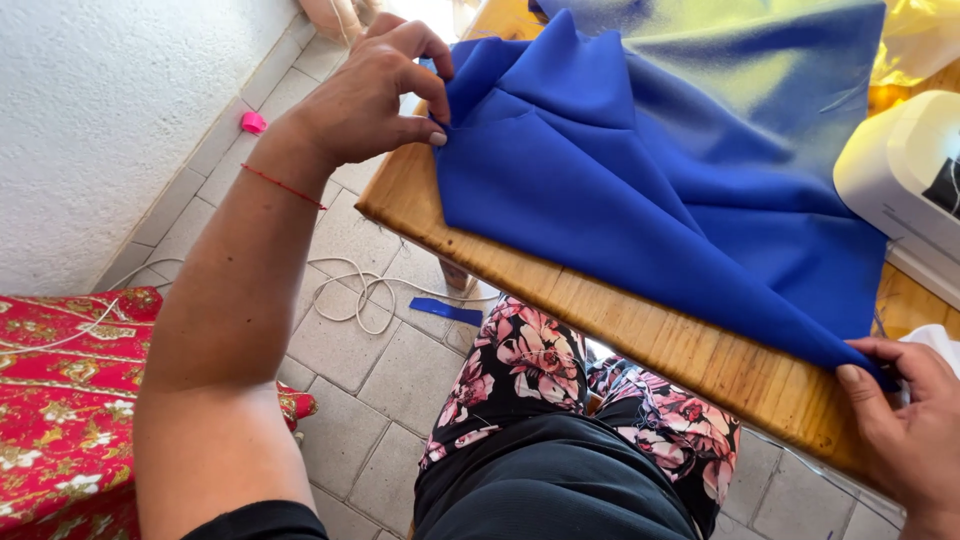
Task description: The person folds a large piece of blue fabric on a wooden table, aligning the edges and smoothing the material. They then place a white pattern piece onto the blue fabric and adjust its position.
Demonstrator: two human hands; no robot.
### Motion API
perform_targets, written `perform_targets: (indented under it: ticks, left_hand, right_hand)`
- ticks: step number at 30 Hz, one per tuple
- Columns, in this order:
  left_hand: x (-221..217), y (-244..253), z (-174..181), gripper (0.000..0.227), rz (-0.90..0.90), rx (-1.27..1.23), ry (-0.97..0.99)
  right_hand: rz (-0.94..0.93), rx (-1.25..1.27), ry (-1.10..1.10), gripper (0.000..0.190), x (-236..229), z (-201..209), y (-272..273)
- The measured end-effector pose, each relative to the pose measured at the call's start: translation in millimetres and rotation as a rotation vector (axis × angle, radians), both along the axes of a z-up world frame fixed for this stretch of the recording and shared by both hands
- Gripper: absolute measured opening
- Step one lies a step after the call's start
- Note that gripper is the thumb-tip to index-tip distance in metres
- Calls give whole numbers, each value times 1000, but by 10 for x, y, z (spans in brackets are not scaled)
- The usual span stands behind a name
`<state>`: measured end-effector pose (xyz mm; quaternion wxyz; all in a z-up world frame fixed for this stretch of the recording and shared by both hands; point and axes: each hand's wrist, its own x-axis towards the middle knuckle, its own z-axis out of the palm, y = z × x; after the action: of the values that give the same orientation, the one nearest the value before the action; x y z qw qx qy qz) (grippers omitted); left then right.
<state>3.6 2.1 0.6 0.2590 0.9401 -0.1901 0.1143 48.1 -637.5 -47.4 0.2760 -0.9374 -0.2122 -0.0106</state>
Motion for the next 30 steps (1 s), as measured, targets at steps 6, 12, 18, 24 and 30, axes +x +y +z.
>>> perform_targets:
  ticks: [6, 12, 18, 24, 30]
  left_hand:
    - [17, 20, 33, 19, 25, 3, 32]
    - [102, 55, 8, 21, -5, 165, 142]
    - [69, 7, 127, 14, 47, 1, 298]
    - [29, 93, 95, 17, 91, -112, 307]
    - [3, 252, -130, 26, 141, 12, 277]
  right_hand:
    - [62, 48, -8, 20, 152, -80, -131]
    - [-24, 67, 42, 13, 100, 116, 16]
    - [-17, 115, 24, 25, 112, 261, 71]
    - [-107, 19, -156, 29, 270, 288, -76]
    - [-257, 209, 118, 18, 357, 467, 157]
